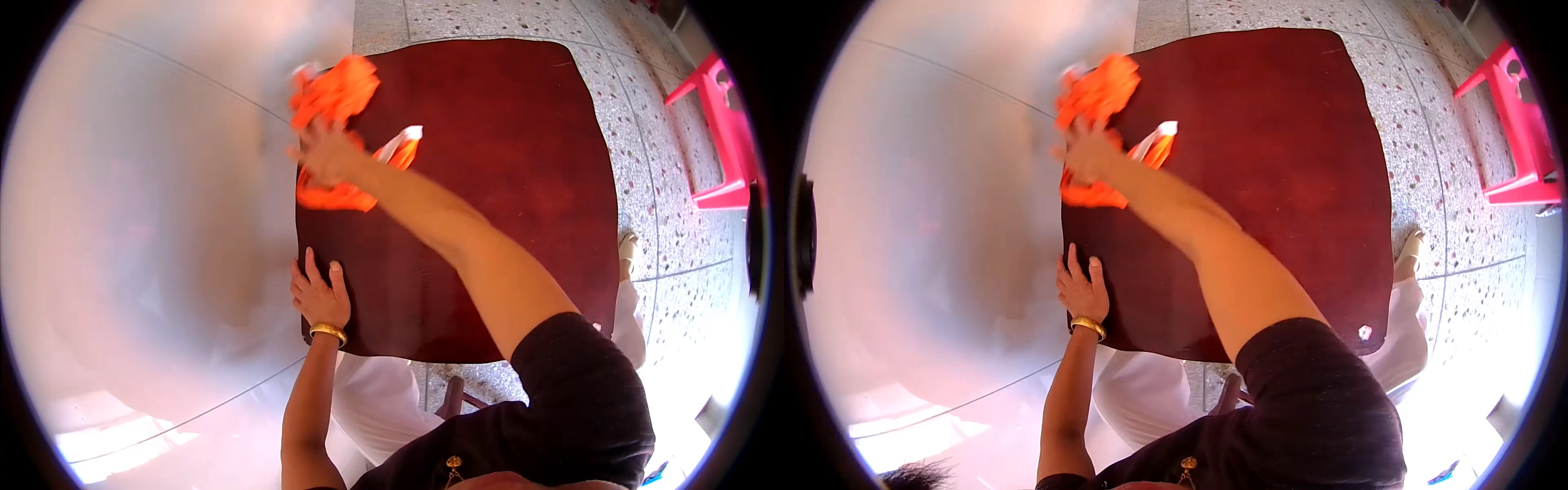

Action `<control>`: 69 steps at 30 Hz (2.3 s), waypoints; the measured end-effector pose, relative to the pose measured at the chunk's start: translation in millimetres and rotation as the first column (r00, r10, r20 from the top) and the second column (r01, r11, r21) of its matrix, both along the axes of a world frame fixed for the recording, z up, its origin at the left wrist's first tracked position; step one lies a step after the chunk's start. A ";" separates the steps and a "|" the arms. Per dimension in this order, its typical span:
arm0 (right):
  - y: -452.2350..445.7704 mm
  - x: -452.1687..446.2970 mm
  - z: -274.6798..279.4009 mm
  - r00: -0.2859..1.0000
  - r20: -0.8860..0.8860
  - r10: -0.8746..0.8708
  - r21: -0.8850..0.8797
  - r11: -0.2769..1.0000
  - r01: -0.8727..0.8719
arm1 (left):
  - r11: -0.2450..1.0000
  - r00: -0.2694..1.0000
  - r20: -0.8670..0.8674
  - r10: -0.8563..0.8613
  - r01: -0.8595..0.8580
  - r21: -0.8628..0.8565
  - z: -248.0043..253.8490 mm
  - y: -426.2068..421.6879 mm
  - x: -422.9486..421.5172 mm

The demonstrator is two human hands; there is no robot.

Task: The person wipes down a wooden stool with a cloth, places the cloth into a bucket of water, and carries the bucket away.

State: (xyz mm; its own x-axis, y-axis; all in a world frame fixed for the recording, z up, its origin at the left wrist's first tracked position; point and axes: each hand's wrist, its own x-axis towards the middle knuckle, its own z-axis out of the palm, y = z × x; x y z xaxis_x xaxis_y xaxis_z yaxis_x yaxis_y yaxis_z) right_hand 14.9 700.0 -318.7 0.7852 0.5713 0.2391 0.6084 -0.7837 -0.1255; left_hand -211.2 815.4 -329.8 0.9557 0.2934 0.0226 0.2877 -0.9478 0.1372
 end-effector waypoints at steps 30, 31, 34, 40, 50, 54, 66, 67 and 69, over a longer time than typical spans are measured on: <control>-319.1 -178.9 3.4 0.745 0.332 -0.578 0.176 0.814 0.553 | 0.999 0.999 -0.036 0.041 -0.041 -0.001 2.9 -0.9 4.5; -293.2 -192.2 7.5 0.762 0.278 -0.585 0.212 0.811 0.545 | 0.999 0.999 -0.040 0.037 -0.037 -0.002 4.9 -1.7 3.7; -216.8 -228.2 9.3 0.778 0.288 -0.558 0.177 0.830 0.529 | 0.999 0.996 -0.080 0.033 -0.035 -0.028 1.3 3.1 2.8; -95.0 -309.8 25.4 0.997 -0.027 -0.073 0.233 0.969 0.077 | 0.993 0.986 -0.124 -0.115 0.119 0.025 -1.7 15.7 -16.1; -238.6 -391.3 34.7 0.992 -0.127 -0.018 -0.016 1.000 0.016 | 0.958 0.999 0.021 0.025 -0.018 -0.287 -5.1 44.5 -71.7; -328.6 -417.2 44.9 0.961 -0.173 -0.217 -0.201 0.963 0.182 | 0.854 0.940 0.068 0.334 -0.271 -0.444 -8.7 38.4 -52.1; -341.3 -354.4 204.8 0.538 -0.843 -0.013 0.467 0.479 0.743 | 0.857 0.890 0.126 0.437 -0.369 -0.360 -16.4 34.9 -48.7; -350.6 -341.7 208.9 0.587 -0.806 0.071 0.562 0.405 0.722 | 0.858 0.890 0.137 0.435 -0.364 -0.362 -18.1 34.6 -47.8; -348.1 -319.5 216.6 0.632 -0.773 0.065 0.595 0.421 0.685 | 0.858 0.893 0.136 0.429 -0.356 -0.370 -24.0 36.0 -44.8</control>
